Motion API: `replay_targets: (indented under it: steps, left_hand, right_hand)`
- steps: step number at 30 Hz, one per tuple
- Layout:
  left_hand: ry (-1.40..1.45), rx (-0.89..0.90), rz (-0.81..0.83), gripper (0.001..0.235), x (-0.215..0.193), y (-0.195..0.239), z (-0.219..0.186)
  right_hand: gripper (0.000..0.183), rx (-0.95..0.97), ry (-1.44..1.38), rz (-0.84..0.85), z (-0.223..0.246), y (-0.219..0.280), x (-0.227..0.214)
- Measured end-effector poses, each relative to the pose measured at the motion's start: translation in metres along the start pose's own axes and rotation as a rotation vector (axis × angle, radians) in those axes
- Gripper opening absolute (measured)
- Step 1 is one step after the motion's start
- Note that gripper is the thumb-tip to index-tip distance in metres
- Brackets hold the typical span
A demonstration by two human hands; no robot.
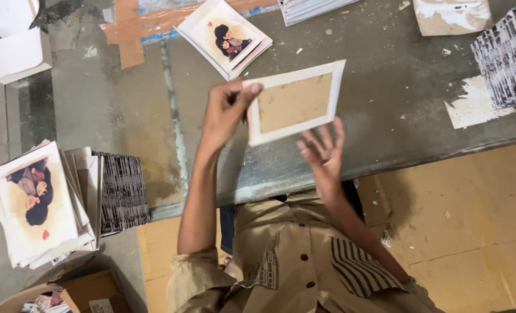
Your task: The person assembles greeting cards by hand, folding printed paper covers around cardboard inserts and stacking the completed cards.
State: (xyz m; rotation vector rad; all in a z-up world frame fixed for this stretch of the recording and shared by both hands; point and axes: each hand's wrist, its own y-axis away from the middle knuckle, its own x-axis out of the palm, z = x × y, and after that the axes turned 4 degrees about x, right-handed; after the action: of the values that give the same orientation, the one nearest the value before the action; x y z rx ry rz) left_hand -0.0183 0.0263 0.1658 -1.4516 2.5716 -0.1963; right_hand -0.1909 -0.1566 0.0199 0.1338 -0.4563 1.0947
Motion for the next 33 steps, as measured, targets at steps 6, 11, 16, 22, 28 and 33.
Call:
replay_targets:
  steps: [6,11,16,22,28,33]
  left_hand:
    - [0.242,0.076,-0.093,0.042,0.031,0.048,-0.009]
    - [0.184,0.229,-0.406,0.049,0.068,0.084,-0.016]
    - [0.219,0.164,-0.489,0.055,0.078,0.1,-0.012]
    - [0.197,0.16,-0.477,0.049,0.072,0.091,-0.022]
    - [0.184,0.168,-0.544,0.044,0.074,0.092,-0.015]
    - [0.235,0.23,-0.618,0.037,0.079,0.091,-0.008]
  right_hand:
    - [0.046,0.374,-0.56,0.036,0.032,-0.012,-0.004]
    - [0.052,0.196,-0.351,0.01,0.065,-0.005,0.032]
    - [0.048,0.212,-0.371,-0.068,0.072,0.007,0.041]
    - [0.046,0.214,-0.356,-0.08,0.065,0.007,0.035]
    - [0.047,0.238,-0.386,-0.078,0.059,0.011,0.039]
    - [0.046,0.216,-0.421,-0.085,0.054,0.011,0.036]
